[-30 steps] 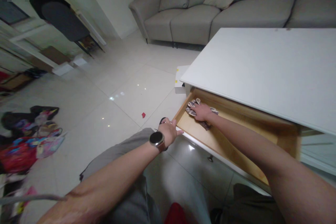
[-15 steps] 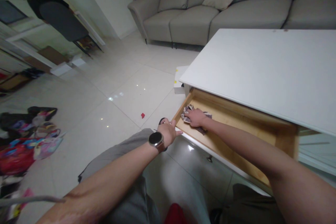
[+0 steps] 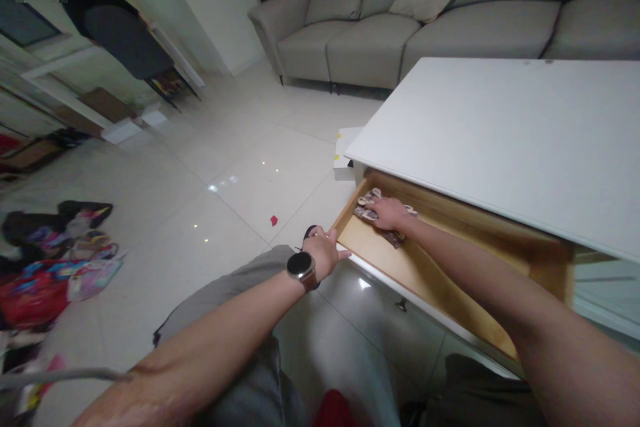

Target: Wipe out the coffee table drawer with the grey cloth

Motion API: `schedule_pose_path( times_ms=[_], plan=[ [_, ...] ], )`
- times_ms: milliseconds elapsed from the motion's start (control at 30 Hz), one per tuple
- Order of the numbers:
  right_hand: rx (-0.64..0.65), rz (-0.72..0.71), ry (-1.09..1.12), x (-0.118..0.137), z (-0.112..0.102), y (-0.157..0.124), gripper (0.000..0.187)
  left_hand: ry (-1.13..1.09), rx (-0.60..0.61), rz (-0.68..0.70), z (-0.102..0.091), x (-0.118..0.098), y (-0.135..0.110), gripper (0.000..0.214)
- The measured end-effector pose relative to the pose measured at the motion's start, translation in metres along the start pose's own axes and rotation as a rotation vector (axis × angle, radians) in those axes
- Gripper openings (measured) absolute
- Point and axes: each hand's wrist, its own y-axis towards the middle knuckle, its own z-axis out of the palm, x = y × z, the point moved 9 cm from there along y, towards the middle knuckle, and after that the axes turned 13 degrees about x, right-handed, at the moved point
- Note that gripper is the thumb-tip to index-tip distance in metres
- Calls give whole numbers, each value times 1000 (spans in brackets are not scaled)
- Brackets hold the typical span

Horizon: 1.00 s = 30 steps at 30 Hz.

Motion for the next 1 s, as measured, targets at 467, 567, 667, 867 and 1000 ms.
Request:
schedule_pose_path(
  times_ms=[467, 567, 667, 867, 1000],
  plan=[
    [53, -181, -126, 76, 21, 3, 43, 82, -9, -12, -1, -2, -3, 73],
    [117, -395, -161, 107, 32, -6, 42, 85, -5, -21, 1, -1, -1, 74],
    [156, -472, -145, 112, 36, -9, 46, 81, -17, -17, 0, -1, -1, 73],
    [161, -393, -85, 68, 27, -2, 54, 86, -11, -6, -1, -2, -1, 73],
    [-2, -68, 61, 0, 9, 5, 52, 77, -11, -13, 0, -2, 1, 76]
  ],
)
